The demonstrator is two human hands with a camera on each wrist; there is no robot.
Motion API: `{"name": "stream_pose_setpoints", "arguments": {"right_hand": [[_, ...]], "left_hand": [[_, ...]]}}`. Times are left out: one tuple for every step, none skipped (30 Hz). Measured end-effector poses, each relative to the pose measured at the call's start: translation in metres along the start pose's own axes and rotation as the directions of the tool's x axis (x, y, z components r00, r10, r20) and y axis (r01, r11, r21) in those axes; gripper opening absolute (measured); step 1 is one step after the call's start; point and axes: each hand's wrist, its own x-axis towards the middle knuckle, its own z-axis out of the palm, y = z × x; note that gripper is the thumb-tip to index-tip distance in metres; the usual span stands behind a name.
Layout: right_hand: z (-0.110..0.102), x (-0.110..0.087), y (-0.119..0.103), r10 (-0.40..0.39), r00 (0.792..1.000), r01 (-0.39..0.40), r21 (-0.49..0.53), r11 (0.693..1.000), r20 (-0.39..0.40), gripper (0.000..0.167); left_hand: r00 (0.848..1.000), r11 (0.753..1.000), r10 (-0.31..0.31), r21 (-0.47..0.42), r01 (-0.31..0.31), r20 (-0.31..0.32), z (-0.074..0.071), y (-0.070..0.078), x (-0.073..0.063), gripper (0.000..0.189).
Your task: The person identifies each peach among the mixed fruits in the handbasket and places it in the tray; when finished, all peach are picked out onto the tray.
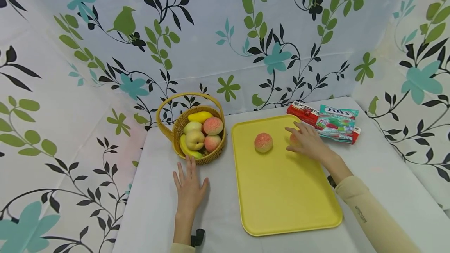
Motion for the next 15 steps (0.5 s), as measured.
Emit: {"name": "stream_pose_setpoints", "arguments": {"right_hand": [[0.0,0.0,-0.003,-0.012,1.0,0.012,-0.009,1.0,-0.009,0.076],[0.0,0.001,-0.006,-0.027,0.999,0.027,-0.02,0.999,-0.02,0.076],[0.001,0.001,-0.01,-0.041,0.999,0.04,-0.038,0.999,-0.029,0.077],[0.001,0.002,-0.014,-0.058,0.998,0.056,-0.052,0.997,-0.039,0.078],[0.001,0.003,-0.019,-0.074,0.996,0.071,-0.061,0.996,-0.049,0.079],[0.002,0.004,-0.023,-0.091,0.994,0.086,-0.076,0.993,-0.058,0.081],[0.003,0.005,-0.028,-0.109,0.992,0.103,-0.085,0.991,-0.065,0.082],[0.003,0.006,-0.033,-0.123,0.99,0.117,-0.091,0.989,-0.071,0.083],[0.005,0.007,-0.038,-0.142,0.987,0.134,-0.093,0.987,-0.079,0.084],[0.006,0.008,-0.043,-0.158,0.984,0.15,-0.09,0.985,-0.085,0.084],[0.008,0.009,-0.048,-0.173,0.981,0.166,-0.088,0.982,-0.088,0.084],[0.01,0.01,-0.053,-0.19,0.978,0.182,-0.091,0.979,-0.09,0.084],[0.012,0.012,-0.059,-0.209,0.974,0.201,-0.087,0.976,-0.09,0.084],[0.013,0.014,-0.064,-0.228,0.969,0.221,-0.08,0.972,-0.092,0.083],[0.014,0.017,-0.07,-0.247,0.965,0.241,-0.076,0.968,-0.09,0.083]], "left_hand": [[1.0,1.0,-0.004,-0.002,0.004,0.008,0.0,0.0,0.0,0.1],[1.0,1.0,-0.007,0.003,0.007,0.018,0.0,0.0,0.0,0.1],[0.999,1.0,-0.012,0.005,0.012,0.031,0.0,-0.001,0.0,0.1],[0.999,1.0,-0.017,0.011,0.016,0.044,-0.001,-0.001,0.0,0.101],[0.998,1.0,-0.022,0.019,0.021,0.055,-0.001,-0.001,0.0,0.101],[0.997,0.999,-0.027,0.019,0.026,0.068,-0.002,-0.001,0.0,0.102],[0.997,0.999,-0.029,0.021,0.028,0.075,-0.002,-0.001,0.001,0.102],[0.996,0.999,-0.031,0.022,0.029,0.079,-0.002,-0.001,0.001,0.102],[0.997,0.999,-0.03,0.019,0.029,0.077,-0.003,-0.001,0.001,0.102],[0.997,0.999,-0.031,0.018,0.03,0.077,-0.002,-0.001,0.001,0.102],[0.997,0.999,-0.03,0.016,0.029,0.072,-0.002,-0.001,0.0,0.102],[0.997,1.0,-0.027,0.012,0.027,0.065,-0.002,-0.001,0.0,0.101],[0.998,1.0,-0.025,0.012,0.024,0.057,-0.001,-0.001,0.0,0.101],[0.999,1.0,-0.022,0.01,0.021,0.046,-0.001,-0.001,0.0,0.1],[0.999,1.0,-0.018,0.009,0.017,0.034,-0.001,-0.001,0.001,0.1]]}}
